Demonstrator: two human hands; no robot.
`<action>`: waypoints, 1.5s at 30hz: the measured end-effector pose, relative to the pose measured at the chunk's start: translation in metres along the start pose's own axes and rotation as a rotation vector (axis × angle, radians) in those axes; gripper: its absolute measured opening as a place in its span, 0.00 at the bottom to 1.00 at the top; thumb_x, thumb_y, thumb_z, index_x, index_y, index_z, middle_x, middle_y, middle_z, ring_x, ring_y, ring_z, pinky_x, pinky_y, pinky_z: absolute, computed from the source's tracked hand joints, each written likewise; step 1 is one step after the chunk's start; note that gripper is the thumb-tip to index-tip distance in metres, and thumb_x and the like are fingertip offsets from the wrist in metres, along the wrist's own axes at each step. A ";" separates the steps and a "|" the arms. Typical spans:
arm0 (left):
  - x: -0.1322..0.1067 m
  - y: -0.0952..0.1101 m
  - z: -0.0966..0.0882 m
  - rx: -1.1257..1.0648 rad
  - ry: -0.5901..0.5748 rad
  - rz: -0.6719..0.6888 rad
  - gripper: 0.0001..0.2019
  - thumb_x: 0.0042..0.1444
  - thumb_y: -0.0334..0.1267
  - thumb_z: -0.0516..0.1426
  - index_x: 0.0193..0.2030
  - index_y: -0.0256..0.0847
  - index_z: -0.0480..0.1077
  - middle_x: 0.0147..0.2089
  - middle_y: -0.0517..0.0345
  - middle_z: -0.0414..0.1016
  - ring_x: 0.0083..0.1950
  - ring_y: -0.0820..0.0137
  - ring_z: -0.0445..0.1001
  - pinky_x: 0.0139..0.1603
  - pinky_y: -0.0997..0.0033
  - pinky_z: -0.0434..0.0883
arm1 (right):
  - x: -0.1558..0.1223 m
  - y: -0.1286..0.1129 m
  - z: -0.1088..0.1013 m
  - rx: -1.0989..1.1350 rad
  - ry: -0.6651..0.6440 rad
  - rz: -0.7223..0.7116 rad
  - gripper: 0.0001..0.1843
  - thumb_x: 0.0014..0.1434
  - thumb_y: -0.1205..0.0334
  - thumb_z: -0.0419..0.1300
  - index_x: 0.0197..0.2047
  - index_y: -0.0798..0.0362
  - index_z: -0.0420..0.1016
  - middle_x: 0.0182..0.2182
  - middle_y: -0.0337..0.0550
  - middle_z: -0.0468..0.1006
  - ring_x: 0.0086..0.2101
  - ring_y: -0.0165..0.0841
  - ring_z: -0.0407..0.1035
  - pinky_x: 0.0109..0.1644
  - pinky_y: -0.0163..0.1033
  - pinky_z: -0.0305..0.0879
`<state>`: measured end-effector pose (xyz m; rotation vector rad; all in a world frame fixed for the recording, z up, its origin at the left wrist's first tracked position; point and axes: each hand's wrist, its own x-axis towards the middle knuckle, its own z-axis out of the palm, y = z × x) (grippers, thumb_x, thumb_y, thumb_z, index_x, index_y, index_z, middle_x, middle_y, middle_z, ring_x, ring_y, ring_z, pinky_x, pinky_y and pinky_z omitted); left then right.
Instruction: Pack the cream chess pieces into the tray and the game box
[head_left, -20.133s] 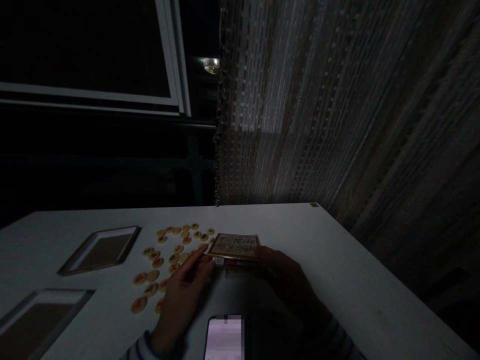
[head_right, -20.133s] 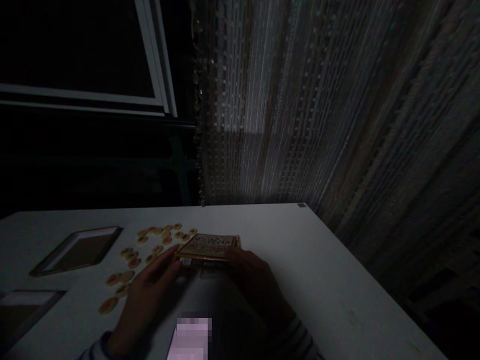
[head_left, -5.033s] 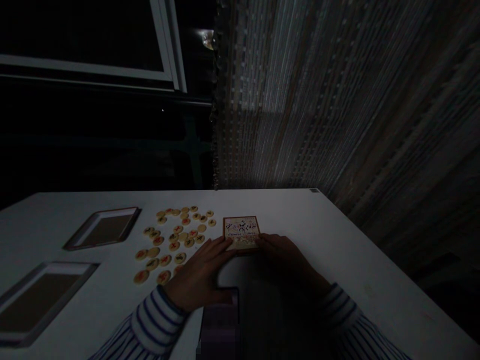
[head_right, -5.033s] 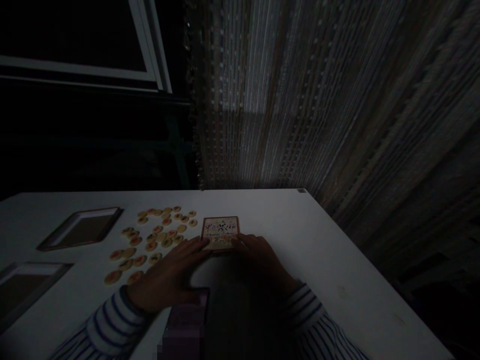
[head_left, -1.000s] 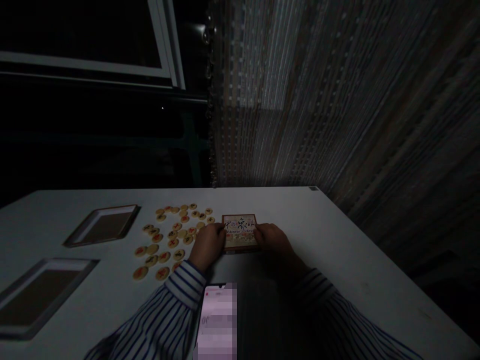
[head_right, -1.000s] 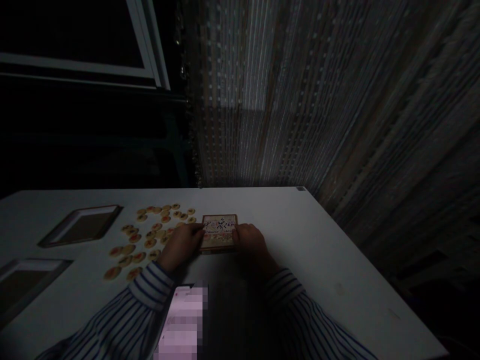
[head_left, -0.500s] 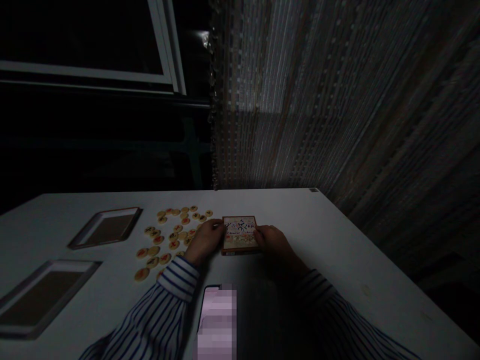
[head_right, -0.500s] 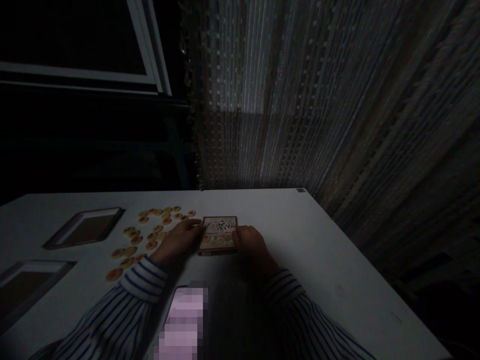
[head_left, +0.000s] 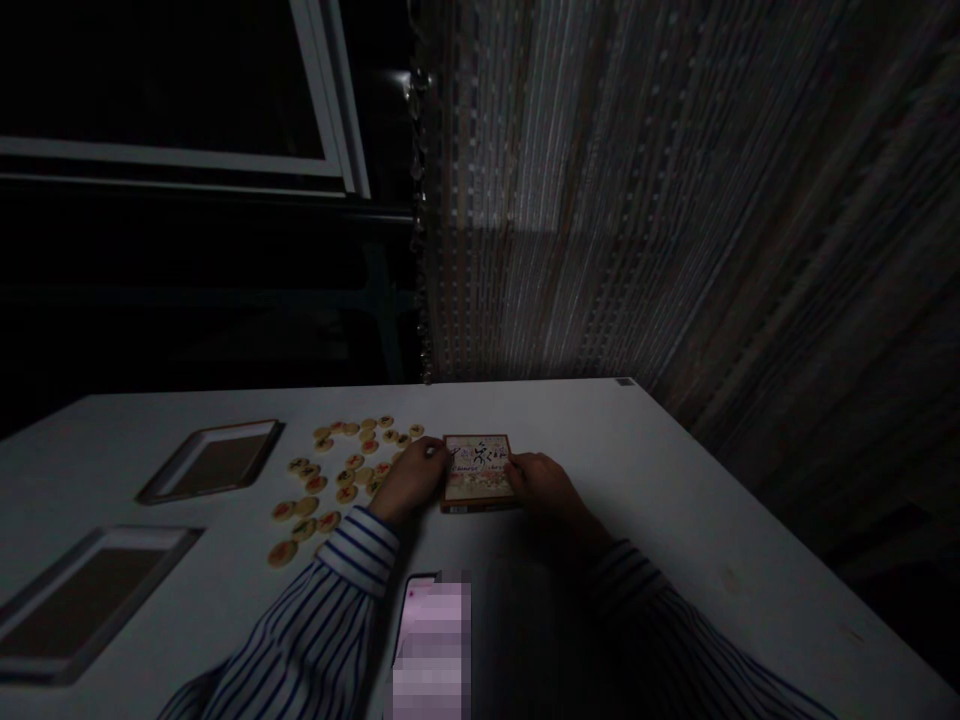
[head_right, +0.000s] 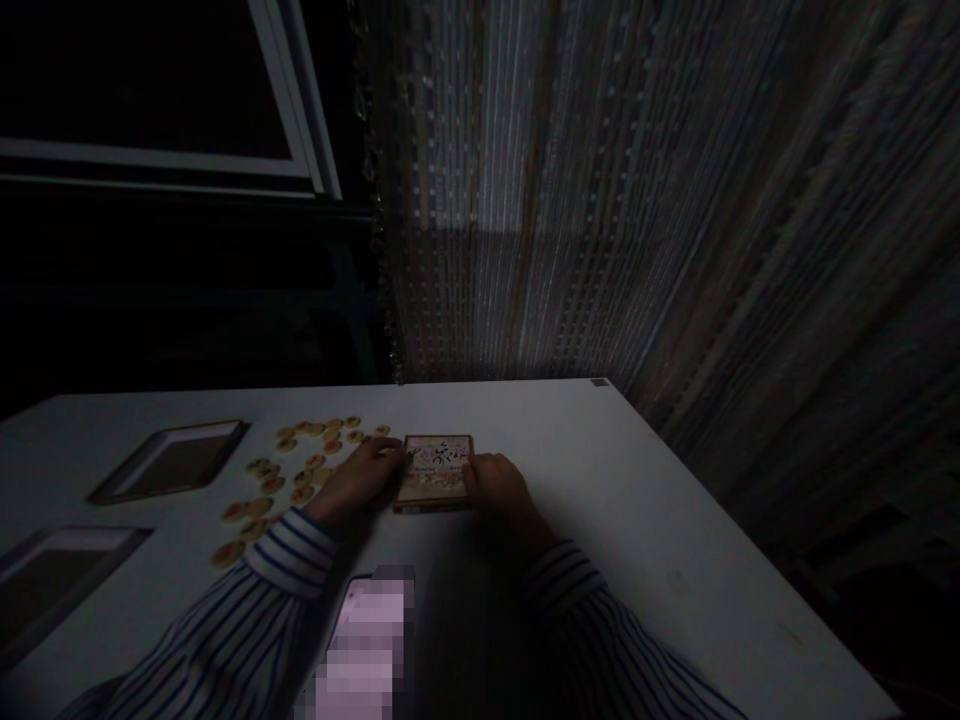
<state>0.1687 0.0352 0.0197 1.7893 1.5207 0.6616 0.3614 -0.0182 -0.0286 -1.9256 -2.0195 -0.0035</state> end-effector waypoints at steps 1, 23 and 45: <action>0.001 0.000 0.000 0.008 -0.009 0.000 0.18 0.52 0.43 0.49 0.44 0.35 0.69 0.42 0.47 0.75 0.41 0.65 0.73 0.39 0.71 0.66 | 0.000 0.000 0.000 -0.001 0.001 -0.003 0.18 0.61 0.59 0.43 0.45 0.56 0.70 0.40 0.46 0.75 0.41 0.33 0.65 0.46 0.34 0.56; -0.001 -0.001 0.007 -0.287 0.010 -0.079 0.17 0.48 0.39 0.55 0.44 0.32 0.67 0.40 0.46 0.76 0.36 0.68 0.75 0.32 0.75 0.70 | -0.001 -0.001 -0.006 0.020 -0.006 0.008 0.19 0.61 0.59 0.43 0.45 0.56 0.70 0.40 0.47 0.75 0.41 0.33 0.66 0.46 0.34 0.57; -0.007 -0.004 0.023 -0.702 -0.038 -0.126 0.23 0.49 0.32 0.57 0.53 0.32 0.59 0.39 0.44 0.75 0.33 0.69 0.76 0.35 0.70 0.73 | -0.002 0.001 -0.005 0.034 -0.004 0.032 0.17 0.61 0.60 0.44 0.45 0.56 0.70 0.42 0.47 0.74 0.43 0.32 0.65 0.47 0.34 0.56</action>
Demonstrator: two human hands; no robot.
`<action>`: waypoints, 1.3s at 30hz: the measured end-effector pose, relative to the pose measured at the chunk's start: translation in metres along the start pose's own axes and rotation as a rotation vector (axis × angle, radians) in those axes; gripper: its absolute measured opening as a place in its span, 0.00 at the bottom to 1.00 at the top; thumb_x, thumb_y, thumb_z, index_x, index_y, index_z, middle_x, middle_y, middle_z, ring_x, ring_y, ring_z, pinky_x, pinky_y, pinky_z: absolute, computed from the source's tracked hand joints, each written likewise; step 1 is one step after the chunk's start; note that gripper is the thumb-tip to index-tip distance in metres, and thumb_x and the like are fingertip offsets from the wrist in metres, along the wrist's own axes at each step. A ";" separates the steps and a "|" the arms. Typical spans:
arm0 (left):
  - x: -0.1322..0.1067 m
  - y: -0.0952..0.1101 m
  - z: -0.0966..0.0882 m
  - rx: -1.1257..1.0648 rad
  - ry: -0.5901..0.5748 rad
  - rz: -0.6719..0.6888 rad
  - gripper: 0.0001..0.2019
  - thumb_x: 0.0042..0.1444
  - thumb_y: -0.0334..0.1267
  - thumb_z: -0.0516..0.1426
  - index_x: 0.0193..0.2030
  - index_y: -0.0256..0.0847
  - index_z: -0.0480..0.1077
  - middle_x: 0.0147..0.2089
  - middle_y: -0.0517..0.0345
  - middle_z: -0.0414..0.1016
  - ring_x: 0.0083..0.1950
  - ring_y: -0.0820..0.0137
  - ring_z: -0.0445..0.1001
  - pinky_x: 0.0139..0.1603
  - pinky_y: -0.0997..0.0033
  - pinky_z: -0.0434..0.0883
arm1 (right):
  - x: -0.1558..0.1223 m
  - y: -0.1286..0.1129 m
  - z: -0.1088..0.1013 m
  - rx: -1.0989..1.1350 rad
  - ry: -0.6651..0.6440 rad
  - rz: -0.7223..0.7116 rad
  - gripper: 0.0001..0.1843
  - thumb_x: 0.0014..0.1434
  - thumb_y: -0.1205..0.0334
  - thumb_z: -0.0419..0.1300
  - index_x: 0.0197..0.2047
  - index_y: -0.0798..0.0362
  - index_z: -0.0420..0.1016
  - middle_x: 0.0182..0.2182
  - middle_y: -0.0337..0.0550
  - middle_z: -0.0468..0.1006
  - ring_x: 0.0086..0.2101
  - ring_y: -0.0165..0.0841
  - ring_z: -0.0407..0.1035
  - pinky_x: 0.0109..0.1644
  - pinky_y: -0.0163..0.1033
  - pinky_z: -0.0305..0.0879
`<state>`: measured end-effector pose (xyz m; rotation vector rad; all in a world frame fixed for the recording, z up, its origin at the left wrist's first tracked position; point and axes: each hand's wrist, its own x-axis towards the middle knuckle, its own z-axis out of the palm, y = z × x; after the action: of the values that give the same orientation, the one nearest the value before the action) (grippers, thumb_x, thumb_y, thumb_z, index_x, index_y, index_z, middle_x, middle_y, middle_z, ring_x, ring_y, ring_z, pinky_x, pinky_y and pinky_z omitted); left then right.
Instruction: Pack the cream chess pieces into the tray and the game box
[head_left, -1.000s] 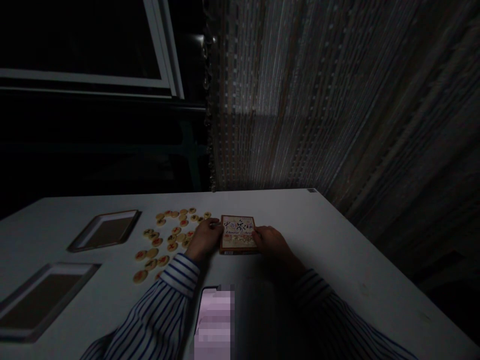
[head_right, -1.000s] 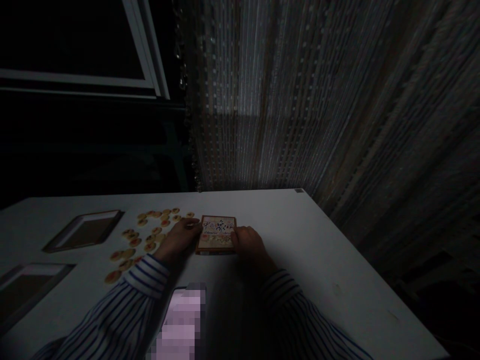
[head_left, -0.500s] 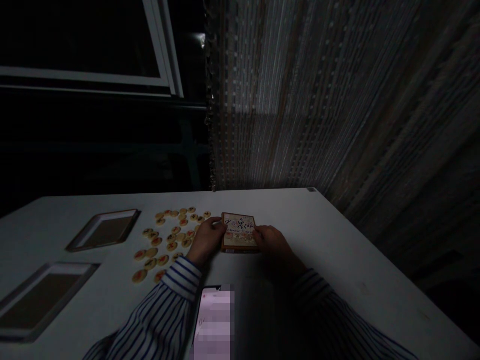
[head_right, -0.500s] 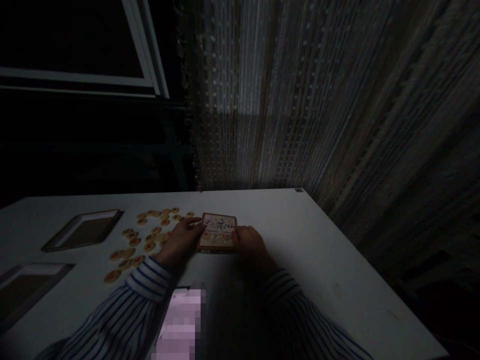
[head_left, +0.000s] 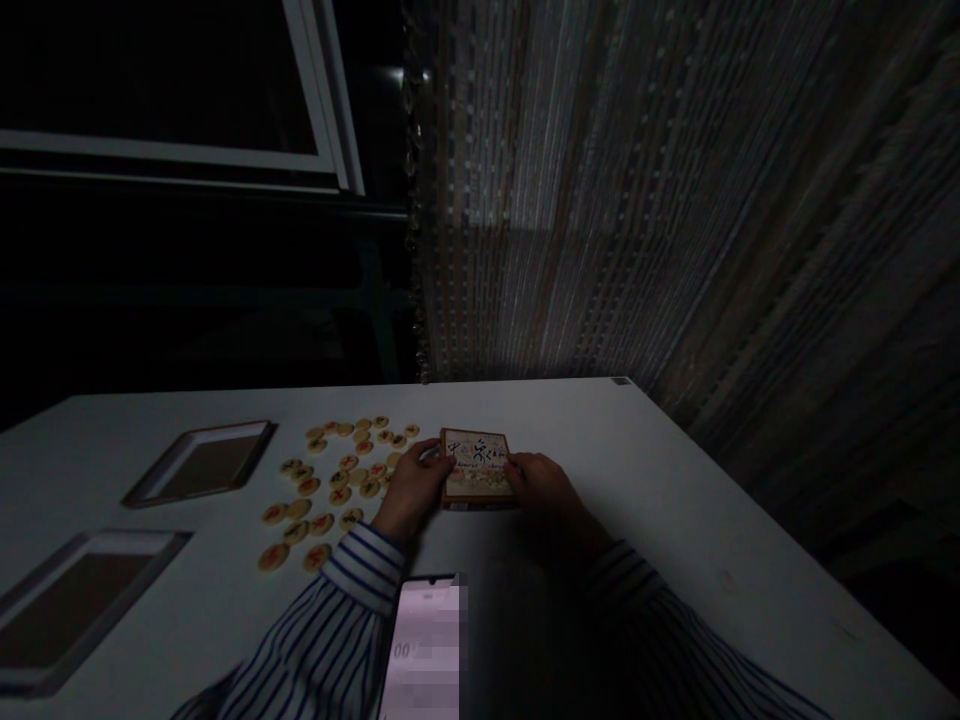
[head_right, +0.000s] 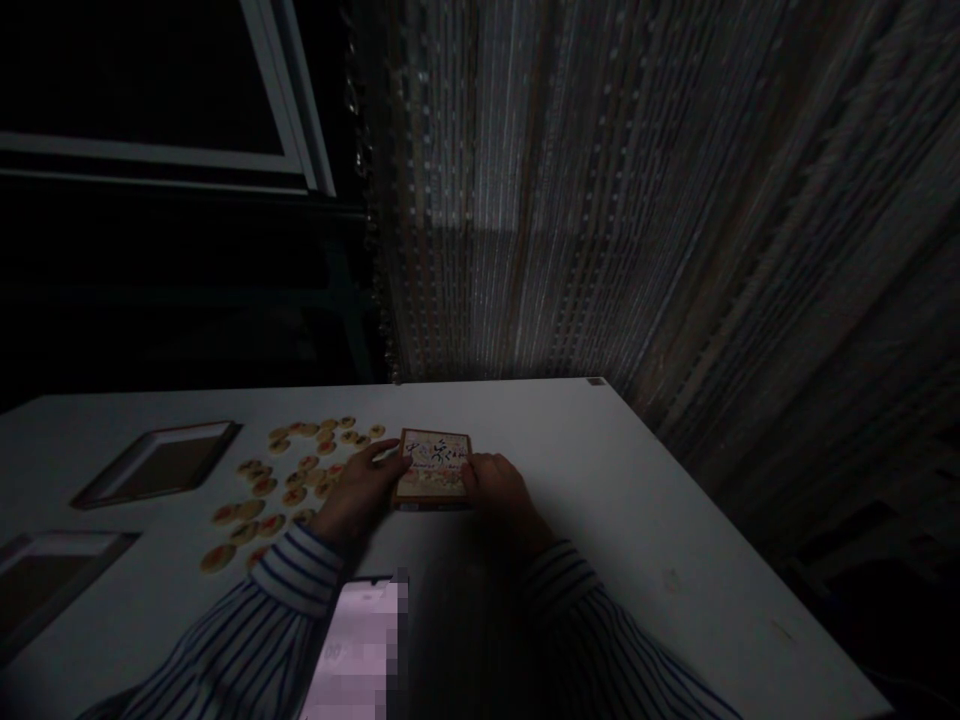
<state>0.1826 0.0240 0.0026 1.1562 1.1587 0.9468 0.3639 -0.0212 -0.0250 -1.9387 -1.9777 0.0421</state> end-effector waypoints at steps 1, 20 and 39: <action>0.000 0.000 0.000 -0.016 0.001 -0.005 0.23 0.49 0.31 0.57 0.53 0.31 0.59 0.39 0.44 0.75 0.33 0.69 0.76 0.35 0.70 0.73 | 0.000 0.000 0.000 0.001 -0.005 -0.003 0.17 0.61 0.60 0.44 0.45 0.56 0.70 0.42 0.47 0.74 0.42 0.33 0.66 0.47 0.34 0.56; -0.005 0.003 -0.001 -0.254 -0.011 -0.085 0.24 0.50 0.29 0.57 0.54 0.34 0.57 0.41 0.46 0.75 0.34 0.70 0.76 0.38 0.70 0.73 | 0.008 0.004 0.002 1.031 0.070 0.374 0.20 0.51 0.56 0.56 0.45 0.57 0.68 0.36 0.47 0.77 0.35 0.34 0.72 0.37 0.38 0.69; 0.000 -0.006 -0.001 -0.426 -0.206 -0.207 0.12 0.49 0.30 0.54 0.41 0.30 0.69 0.37 0.46 0.77 0.35 0.67 0.76 0.36 0.70 0.74 | 0.003 -0.005 -0.011 1.620 -0.132 0.342 0.14 0.47 0.57 0.60 0.35 0.57 0.75 0.31 0.45 0.79 0.36 0.40 0.72 0.38 0.42 0.69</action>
<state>0.1812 0.0234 -0.0030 0.7538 0.8392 0.8410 0.3622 -0.0217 -0.0124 -1.0216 -0.8635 1.3666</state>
